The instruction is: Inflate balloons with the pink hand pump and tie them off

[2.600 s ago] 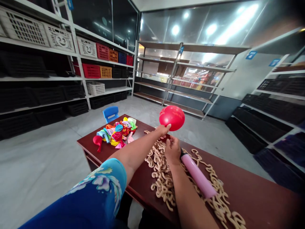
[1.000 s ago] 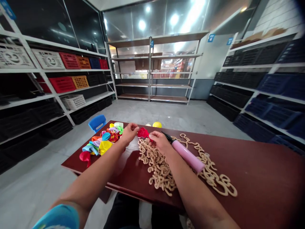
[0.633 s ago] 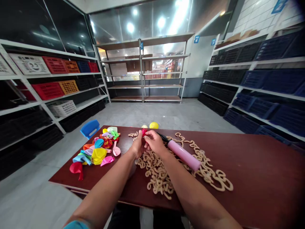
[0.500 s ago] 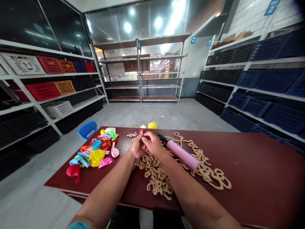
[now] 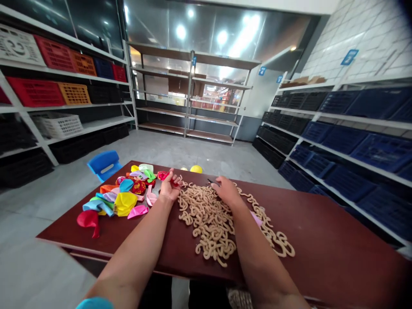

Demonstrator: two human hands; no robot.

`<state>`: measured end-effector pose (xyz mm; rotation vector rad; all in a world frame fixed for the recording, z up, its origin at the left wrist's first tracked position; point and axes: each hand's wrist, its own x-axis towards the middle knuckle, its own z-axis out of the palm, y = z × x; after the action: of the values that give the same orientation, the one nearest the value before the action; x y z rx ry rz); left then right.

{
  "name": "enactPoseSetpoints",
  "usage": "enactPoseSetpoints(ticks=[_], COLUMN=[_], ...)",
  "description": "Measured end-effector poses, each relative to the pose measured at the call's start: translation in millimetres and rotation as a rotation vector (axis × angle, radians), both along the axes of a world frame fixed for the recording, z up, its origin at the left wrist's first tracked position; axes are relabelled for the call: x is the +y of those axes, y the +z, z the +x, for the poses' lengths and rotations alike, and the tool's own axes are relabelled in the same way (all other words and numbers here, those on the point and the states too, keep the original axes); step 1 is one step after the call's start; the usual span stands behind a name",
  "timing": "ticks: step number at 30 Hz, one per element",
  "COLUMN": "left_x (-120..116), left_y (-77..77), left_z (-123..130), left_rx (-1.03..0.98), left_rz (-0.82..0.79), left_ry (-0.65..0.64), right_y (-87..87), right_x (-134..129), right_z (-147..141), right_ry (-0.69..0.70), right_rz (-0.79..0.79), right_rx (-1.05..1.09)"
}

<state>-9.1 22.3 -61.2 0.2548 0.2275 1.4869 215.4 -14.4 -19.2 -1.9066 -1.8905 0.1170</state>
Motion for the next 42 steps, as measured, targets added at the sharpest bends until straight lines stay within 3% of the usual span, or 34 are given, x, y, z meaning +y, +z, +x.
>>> enactPoseSetpoints(ticks=[3,8,12,16,20,29,35,42], left_x=[1.3,5.7,8.7,8.9,8.6,8.3,6.9,4.9], left_y=[-0.9,-4.1,-6.6,-5.4,-2.9,0.9,2.0,5.3], left_z=[-2.7,-3.0,-2.5,-2.3,-2.0,2.1,8.3,7.9], left_rx=[-0.054,-0.099,-0.12,-0.101,-0.097,-0.023,0.117,0.061], left_rz=[-0.012,-0.069,-0.105,-0.122,-0.14,-0.161,-0.05,-0.034], left_ry=[0.005,-0.005,0.011,0.028,0.059,0.111,0.265,0.312], right_y=[8.8,1.3,-1.8,9.8,20.8,17.7,13.0,12.0], right_x=[-11.3,-40.3,-56.5,-68.6,-76.3,-68.8,-58.5,-43.3], right_z=[26.9,47.4,34.4,5.3,-16.4,-22.4,-32.2,-47.7], right_ry=[-0.146,-0.125,-0.087,0.121,0.228,0.24,0.206,0.247], right_rz=[-0.206,-0.337,-0.219,-0.04,-0.036,-0.091,-0.079,-0.05], right_rx=[-0.191,-0.298,-0.299,-0.261,-0.279,-0.319,-0.347,-0.333])
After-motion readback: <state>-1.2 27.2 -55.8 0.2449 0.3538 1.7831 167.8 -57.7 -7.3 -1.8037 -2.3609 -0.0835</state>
